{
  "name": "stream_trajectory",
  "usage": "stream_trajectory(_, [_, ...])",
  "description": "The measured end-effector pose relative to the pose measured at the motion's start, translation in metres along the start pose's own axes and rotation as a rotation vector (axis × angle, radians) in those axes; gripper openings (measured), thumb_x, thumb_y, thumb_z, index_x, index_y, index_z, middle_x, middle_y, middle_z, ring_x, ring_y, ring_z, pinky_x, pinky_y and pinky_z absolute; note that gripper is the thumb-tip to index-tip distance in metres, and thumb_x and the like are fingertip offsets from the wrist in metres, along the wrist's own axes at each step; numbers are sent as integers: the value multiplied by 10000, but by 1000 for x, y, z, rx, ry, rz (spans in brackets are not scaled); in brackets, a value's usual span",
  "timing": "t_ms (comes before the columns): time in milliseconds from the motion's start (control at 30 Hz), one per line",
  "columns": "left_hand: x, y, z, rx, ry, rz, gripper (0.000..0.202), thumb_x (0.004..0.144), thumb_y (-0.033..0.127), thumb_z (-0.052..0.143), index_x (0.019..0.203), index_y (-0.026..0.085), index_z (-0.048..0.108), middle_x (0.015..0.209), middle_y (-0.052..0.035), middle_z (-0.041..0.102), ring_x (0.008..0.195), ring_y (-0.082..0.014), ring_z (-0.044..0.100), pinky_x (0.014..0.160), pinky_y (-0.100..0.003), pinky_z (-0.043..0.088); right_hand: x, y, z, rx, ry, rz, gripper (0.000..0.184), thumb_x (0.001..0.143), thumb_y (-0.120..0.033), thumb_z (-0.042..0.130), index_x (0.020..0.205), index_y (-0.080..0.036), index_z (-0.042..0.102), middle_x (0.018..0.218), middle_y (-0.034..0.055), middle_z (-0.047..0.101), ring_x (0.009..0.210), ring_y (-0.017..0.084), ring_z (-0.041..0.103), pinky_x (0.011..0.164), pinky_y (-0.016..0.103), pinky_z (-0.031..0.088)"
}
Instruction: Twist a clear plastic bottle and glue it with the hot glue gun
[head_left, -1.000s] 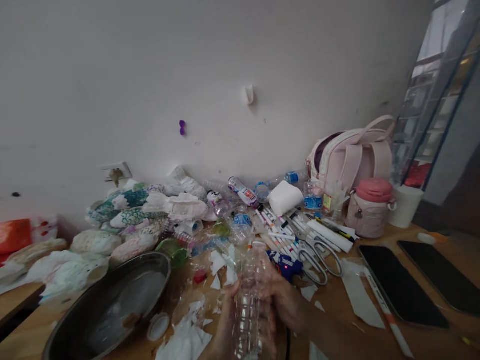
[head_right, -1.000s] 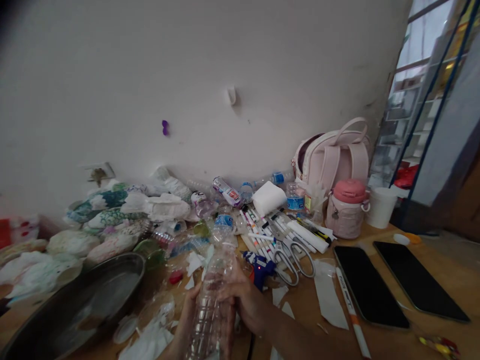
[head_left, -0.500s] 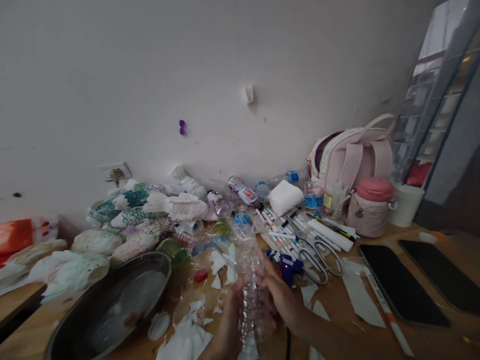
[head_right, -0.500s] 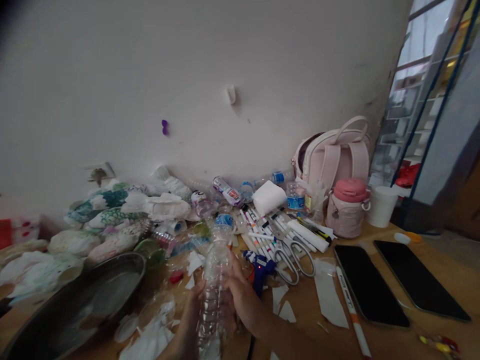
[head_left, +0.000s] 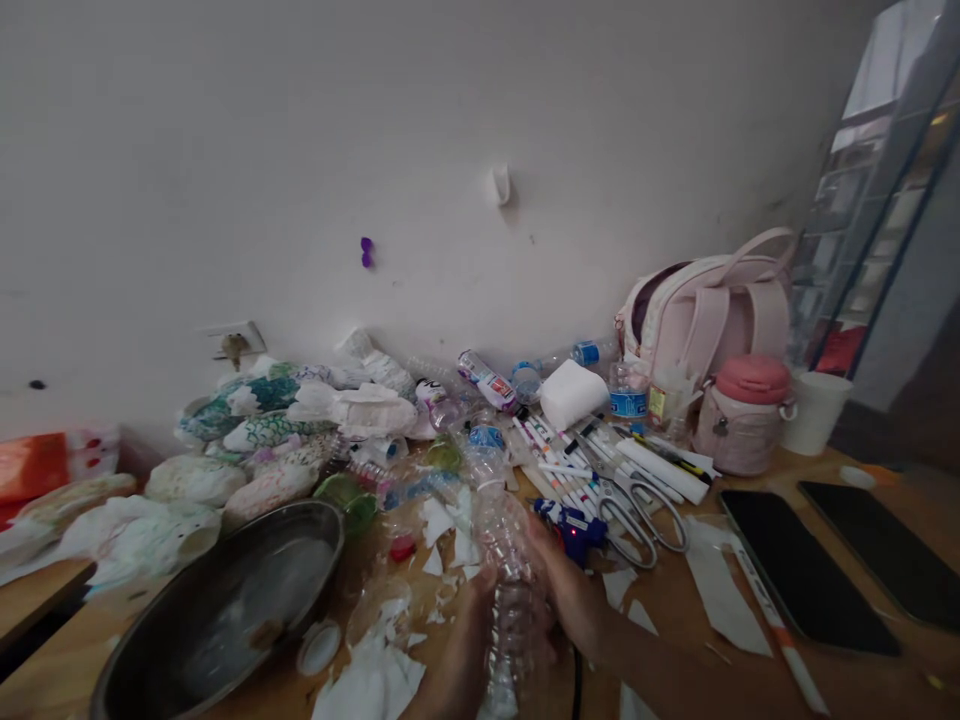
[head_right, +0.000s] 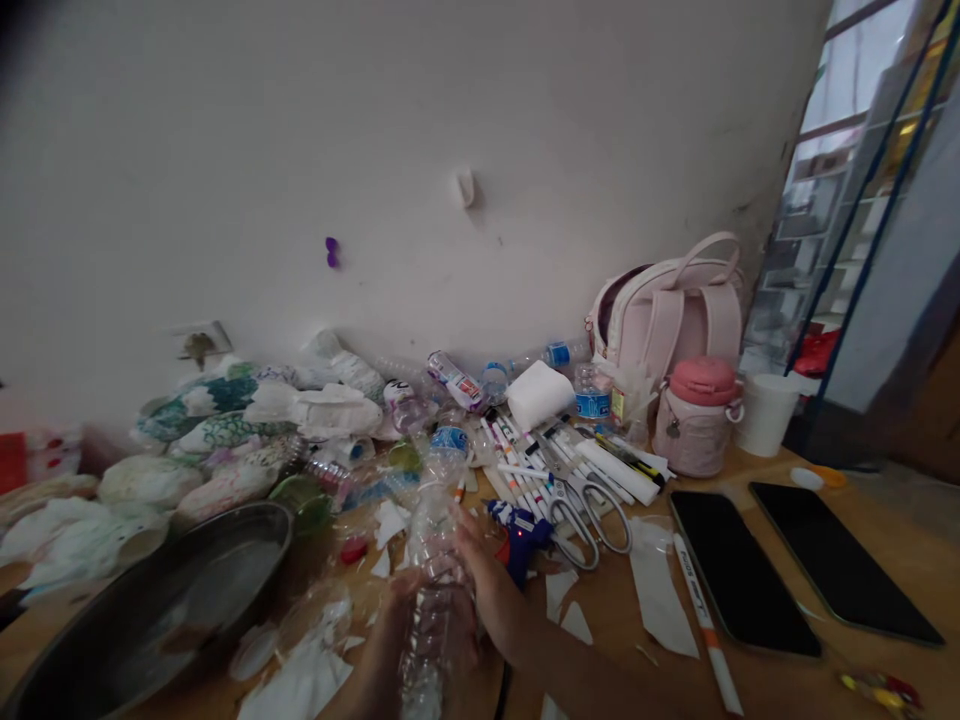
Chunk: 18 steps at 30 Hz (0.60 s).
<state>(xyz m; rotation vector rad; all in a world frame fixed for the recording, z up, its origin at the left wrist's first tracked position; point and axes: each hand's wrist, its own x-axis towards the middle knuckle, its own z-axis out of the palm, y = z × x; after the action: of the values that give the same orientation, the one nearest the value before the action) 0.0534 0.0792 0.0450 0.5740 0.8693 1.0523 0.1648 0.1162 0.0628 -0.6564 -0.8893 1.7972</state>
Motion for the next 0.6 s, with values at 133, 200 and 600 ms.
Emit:
stream_trajectory(133, [-2,-1,1,-37,27,19,614,645,665,672,926,119,706,617,-85,701,599,-263,676,597,-361,528,1,2,-2,22,-14,48,911,645,-715,657,1363,-207,422,851,25,707,349,67,365,345,216,214])
stream_trajectory(200, [-2,-1,1,-52,52,26,588,668,651,659,939,131,706,617,-81,705,593,-261,677,589,-357,526,-2,-2,0,82,-22,50,816,663,-618,687,1317,-192,450,823,12,707,337,57,337,330,209,189])
stream_trajectory(600, [7,16,9,-133,-47,-79,648,559,616,765,969,118,701,687,-101,725,701,-297,694,644,-368,521,-3,-11,0,216,27,57,792,638,-402,714,1290,-285,279,826,-40,671,324,37,358,315,161,237])
